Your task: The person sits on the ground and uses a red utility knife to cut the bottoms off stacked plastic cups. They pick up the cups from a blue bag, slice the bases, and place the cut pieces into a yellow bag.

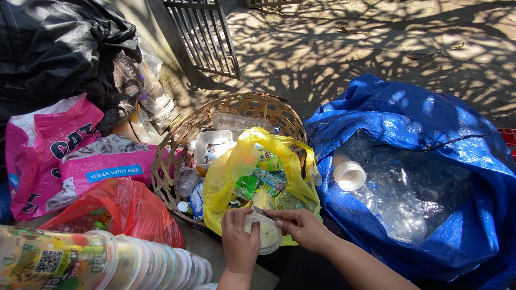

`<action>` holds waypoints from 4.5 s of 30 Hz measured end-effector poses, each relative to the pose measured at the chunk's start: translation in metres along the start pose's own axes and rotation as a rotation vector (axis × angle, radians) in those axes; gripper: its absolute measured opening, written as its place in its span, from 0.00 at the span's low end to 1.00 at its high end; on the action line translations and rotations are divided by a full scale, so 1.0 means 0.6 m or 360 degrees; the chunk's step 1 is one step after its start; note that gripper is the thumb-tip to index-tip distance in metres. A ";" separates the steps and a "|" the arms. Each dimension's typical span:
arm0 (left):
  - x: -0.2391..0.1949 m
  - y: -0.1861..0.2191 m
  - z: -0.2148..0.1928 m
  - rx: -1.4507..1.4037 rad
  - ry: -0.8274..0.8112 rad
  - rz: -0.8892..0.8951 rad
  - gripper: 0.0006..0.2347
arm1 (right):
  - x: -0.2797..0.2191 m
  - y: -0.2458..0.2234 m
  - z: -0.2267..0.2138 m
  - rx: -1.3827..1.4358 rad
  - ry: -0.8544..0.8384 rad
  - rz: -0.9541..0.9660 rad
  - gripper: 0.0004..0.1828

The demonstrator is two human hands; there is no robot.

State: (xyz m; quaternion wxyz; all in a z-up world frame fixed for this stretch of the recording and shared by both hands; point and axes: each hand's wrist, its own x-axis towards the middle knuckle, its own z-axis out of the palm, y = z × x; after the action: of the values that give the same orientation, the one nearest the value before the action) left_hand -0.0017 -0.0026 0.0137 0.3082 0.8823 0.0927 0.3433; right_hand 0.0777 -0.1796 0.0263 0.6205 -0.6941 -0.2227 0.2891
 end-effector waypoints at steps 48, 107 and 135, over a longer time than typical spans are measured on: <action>-0.029 -0.128 0.064 -0.1768 0.0437 -0.1567 0.09 | 0.032 0.003 -0.045 0.0513 0.0961 0.0396 0.14; -0.289 -0.122 -0.218 0.0132 0.0289 -0.0534 0.44 | -0.077 0.174 0.029 0.1302 0.0519 0.0712 0.18; -0.247 -0.014 -0.067 -0.0677 0.0746 0.0495 0.25 | -0.101 0.114 -0.048 0.1464 0.0626 0.0419 0.23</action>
State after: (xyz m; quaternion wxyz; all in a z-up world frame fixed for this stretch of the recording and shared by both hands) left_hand -0.1387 -0.0323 -0.0500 0.3997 0.6992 -0.0481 0.5908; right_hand 0.0492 -0.2499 -0.0320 0.8501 -0.4127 0.1377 0.2967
